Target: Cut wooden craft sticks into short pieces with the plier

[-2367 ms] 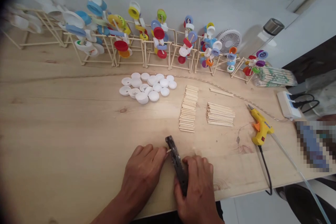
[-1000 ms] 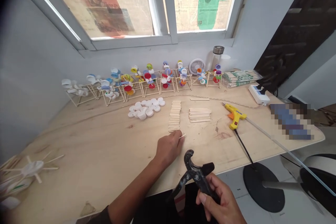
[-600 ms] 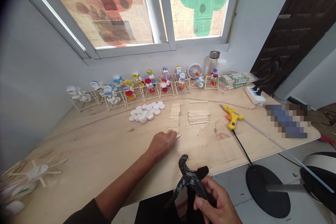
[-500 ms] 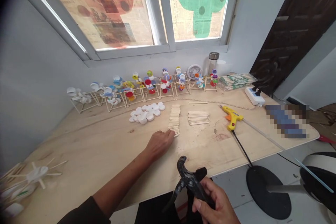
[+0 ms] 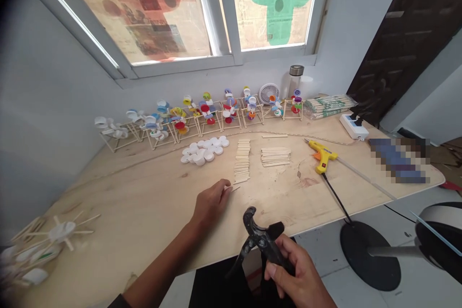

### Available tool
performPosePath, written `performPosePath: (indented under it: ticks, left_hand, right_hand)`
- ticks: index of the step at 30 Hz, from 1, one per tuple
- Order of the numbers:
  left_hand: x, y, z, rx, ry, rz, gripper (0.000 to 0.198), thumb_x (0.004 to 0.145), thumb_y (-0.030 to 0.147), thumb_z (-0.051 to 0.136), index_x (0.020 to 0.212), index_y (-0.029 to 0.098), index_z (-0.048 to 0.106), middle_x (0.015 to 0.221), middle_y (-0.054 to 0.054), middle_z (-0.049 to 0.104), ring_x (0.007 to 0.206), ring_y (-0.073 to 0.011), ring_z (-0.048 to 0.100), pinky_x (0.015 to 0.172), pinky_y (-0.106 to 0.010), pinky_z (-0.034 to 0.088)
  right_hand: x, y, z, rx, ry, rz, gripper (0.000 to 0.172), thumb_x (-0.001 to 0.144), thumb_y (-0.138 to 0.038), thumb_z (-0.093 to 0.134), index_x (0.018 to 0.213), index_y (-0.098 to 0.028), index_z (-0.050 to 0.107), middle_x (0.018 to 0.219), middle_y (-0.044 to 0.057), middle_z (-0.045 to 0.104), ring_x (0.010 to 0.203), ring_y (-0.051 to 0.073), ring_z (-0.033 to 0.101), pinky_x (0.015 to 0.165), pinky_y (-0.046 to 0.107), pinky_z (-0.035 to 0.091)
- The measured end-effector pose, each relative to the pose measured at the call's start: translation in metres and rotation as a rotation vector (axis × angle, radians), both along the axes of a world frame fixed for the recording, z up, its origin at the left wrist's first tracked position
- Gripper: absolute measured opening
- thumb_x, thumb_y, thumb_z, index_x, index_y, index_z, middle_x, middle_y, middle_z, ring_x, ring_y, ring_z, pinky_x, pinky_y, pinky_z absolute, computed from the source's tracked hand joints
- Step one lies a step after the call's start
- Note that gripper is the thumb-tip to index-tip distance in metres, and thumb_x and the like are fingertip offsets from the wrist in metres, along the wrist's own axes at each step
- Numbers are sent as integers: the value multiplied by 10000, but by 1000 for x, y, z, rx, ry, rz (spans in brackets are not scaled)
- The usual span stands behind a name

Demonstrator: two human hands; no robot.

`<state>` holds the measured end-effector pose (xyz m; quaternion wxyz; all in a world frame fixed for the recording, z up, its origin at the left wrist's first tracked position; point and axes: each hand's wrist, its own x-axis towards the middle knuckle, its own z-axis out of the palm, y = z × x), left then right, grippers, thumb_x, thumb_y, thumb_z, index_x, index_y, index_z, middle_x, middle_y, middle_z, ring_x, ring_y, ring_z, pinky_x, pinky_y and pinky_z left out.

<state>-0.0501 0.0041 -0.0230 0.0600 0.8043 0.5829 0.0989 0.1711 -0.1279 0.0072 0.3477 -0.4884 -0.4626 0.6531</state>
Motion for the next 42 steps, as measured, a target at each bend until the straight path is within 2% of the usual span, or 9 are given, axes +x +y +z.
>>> performPosePath:
  ticks: [3, 15, 19, 22, 25, 29, 35, 39, 42]
  left_hand:
    - [-3, -4, 3, -24, -100, 30, 196, 876, 289, 361, 970, 191, 502, 884, -34, 637, 729, -148, 588, 628, -233, 371]
    - [8, -4, 23, -171, -51, 27, 103, 826, 181, 393, 788, 191, 488, 873, -32, 576, 767, -157, 547, 609, -244, 351]
    - [1, -24, 31, -223, -488, 105, 124, 832, 253, 401, 769, 185, 485, 754, -13, 568, 674, -141, 515, 609, -248, 371]
    - [-3, -49, 37, -467, -950, 159, 197, 804, 358, 470, 816, 167, 515, 693, -7, 563, 539, -104, 448, 530, -227, 369]
    - [-1, -71, 41, -693, -1220, 230, 346, 739, 386, 571, 987, 146, 564, 668, 1, 547, 505, -82, 407, 505, -216, 350]
    - [7, -85, 44, -820, -1290, 231, 324, 704, 381, 619, 920, 140, 640, 626, 8, 528, 537, -84, 415, 529, -213, 339]
    - [22, -83, 45, -838, -1312, 225, 290, 710, 413, 603, 792, 135, 611, 576, 23, 483, 525, -83, 401, 514, -208, 313]
    - [33, -89, 41, -960, -1398, 219, 300, 714, 431, 603, 797, 147, 557, 578, 33, 468, 481, -65, 380, 462, -192, 281]
    - [42, -98, 34, -1001, -1464, 253, 304, 735, 438, 583, 817, 154, 515, 571, 44, 464, 438, -51, 358, 423, -178, 255]
  right_hand:
    - [-2, 0, 2, -1, 0, 5, 227, 840, -401, 516, 867, -176, 530, 717, -7, 550, 491, 65, 393, 479, 201, 331]
    - [-4, -1, 5, 13, -5, -21, 212, 840, -385, 523, 872, -176, 532, 713, -3, 549, 502, 71, 403, 483, 206, 340]
    - [-4, 1, 9, 24, 3, -30, 210, 840, -377, 524, 865, -168, 526, 705, -3, 539, 508, 74, 397, 486, 210, 339]
    - [-3, 6, 11, 30, 15, -41, 219, 831, -389, 534, 849, -170, 523, 701, -4, 542, 490, 73, 393, 474, 212, 324]
    - [-3, 10, 12, 19, 31, -60, 236, 818, -400, 548, 881, -174, 523, 701, -8, 549, 466, 70, 380, 473, 216, 313]
    - [-6, 16, 17, -13, 57, -106, 233, 801, -387, 575, 894, -177, 537, 686, -16, 545, 485, 80, 398, 505, 223, 335]
    - [-7, 19, 23, -24, 69, -181, 170, 794, -345, 590, 876, -199, 566, 718, -5, 569, 662, 132, 485, 658, 254, 397]
    - [-5, 15, 18, -92, 76, -238, 242, 783, -361, 607, 977, -219, 586, 890, 25, 605, 824, 176, 539, 785, 297, 414]
    - [-6, 14, 14, -204, 217, -270, 358, 776, -358, 621, 1106, -245, 542, 1033, 39, 607, 973, 219, 555, 918, 369, 384]
